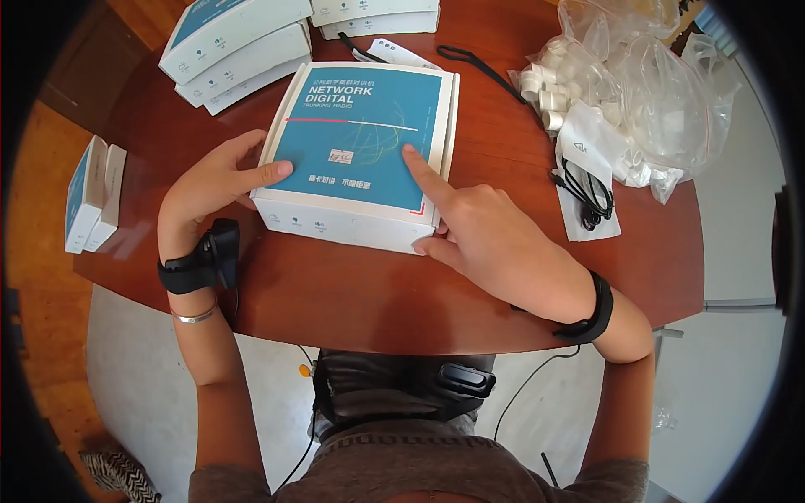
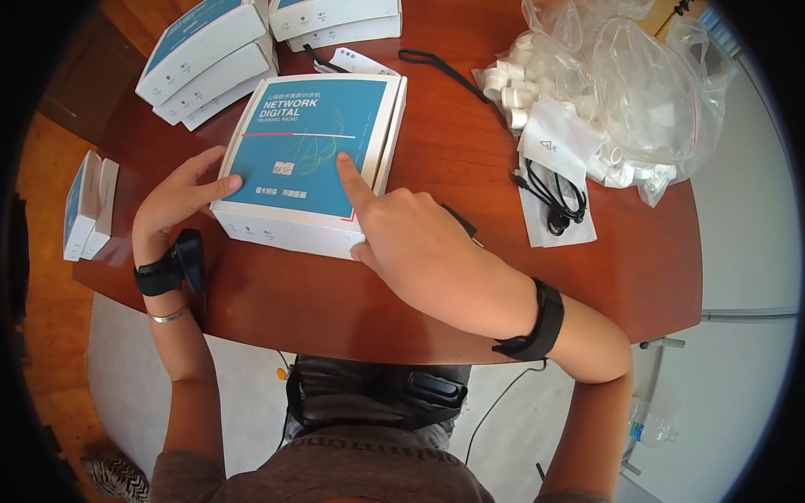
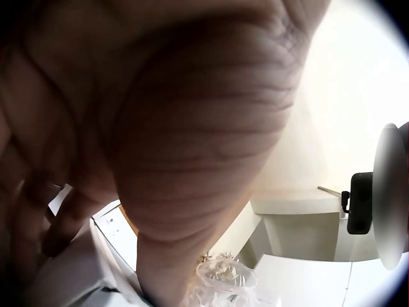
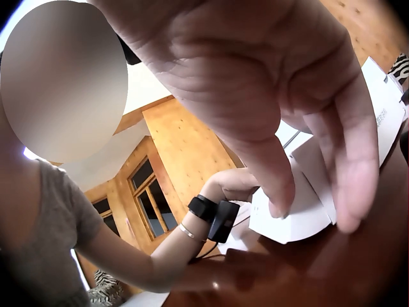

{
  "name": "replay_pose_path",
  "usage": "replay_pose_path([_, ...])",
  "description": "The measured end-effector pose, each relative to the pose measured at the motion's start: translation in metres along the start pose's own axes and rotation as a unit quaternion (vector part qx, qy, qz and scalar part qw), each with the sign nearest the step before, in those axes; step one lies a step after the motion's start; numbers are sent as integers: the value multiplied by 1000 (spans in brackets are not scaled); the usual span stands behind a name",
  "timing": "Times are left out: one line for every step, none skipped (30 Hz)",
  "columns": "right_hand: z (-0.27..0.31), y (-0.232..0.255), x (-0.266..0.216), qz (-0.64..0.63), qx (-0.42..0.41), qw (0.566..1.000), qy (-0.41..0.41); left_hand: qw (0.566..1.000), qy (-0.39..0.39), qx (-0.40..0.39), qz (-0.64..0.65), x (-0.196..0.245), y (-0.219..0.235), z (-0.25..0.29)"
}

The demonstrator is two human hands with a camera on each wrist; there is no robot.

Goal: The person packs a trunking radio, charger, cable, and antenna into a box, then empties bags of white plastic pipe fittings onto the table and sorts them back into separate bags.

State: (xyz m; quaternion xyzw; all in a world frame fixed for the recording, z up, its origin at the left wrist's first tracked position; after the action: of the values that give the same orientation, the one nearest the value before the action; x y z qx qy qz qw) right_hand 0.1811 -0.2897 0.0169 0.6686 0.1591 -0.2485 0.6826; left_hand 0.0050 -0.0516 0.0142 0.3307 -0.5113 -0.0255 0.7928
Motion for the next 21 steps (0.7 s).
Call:
replay_pose_path([0,0,-1,0,0,1000,0,999,-33,1,-10,-3,1,-1])
replay_pose_path([0,-1,-3,19,6,1000,3,999,-33,1,-10,-5,0,-2])
replay_pose_path([1,-1,-4,39,12,999,6,999,-35,4,-25,-5,1,-3])
replay_pose_path([1,-1,-4,39,13,999,6,998,-37,7,-41,-5,1,-3])
replay_pose_path([1,-1,-3,62,11,998,5,998,-38,7,-43,-4,2,-4])
replay_pose_path([1,0,-3,85,10,996,3,999,-39,14,-17,-2,2,-5])
replay_pose_path([1,2,-1,85,12,996,4,999,-39,20,8,-1,3,-5])
replay_pose_path([0,6,2,81,28,996,13,999,-40,21,7,1,3,-5])
replay_pose_path([0,9,3,77,44,996,22,998,-14,19,58,3,2,-4])
replay_pose_path([0,11,2,78,46,996,22,994,11,17,109,5,1,-4])
replay_pose_path([1,13,1,80,48,996,13,994,10,18,107,5,1,-4])
replay_pose_path([2,15,-1,82,50,995,4,989,0,10,147,5,0,-4])
replay_pose_path([2,16,-4,83,52,995,6,982,-9,2,187,6,0,-4])
replay_pose_path([3,17,-9,88,64,994,-15,983,-11,5,186,9,-2,-3])
replay_pose_path([4,17,-11,92,76,992,-36,969,-57,27,239,14,-6,-2])
replay_pose_path([3,17,-12,92,78,992,-33,950,-102,50,291,19,-8,-1])
replay_pose_path([3,16,-12,94,112,989,-16,951,-103,53,288,21,-7,-1])
replay_pose_path([2,16,-13,97,146,984,2,938,-136,83,307,22,-6,-2])
replay_pose_path([0,14,-12,96,149,984,6,924,-170,112,325,22,-4,-2])
replay_pose_path([-1,13,-11,55,180,981,40,912,-200,153,322,19,-1,-4])
replay_pose_path([-2,11,-10,14,210,975,74,913,-202,157,318,14,4,-6])
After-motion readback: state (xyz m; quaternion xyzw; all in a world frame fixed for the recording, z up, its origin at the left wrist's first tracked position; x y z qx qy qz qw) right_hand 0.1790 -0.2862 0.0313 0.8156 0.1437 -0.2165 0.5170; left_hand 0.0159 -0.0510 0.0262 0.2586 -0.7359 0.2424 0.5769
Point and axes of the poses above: each hand's wrist, its own z-axis away from the middle knuckle, its own y-axis out of the back of the hand, x = y × z, the point moved 1 cm from there along -z, towards the middle knuckle
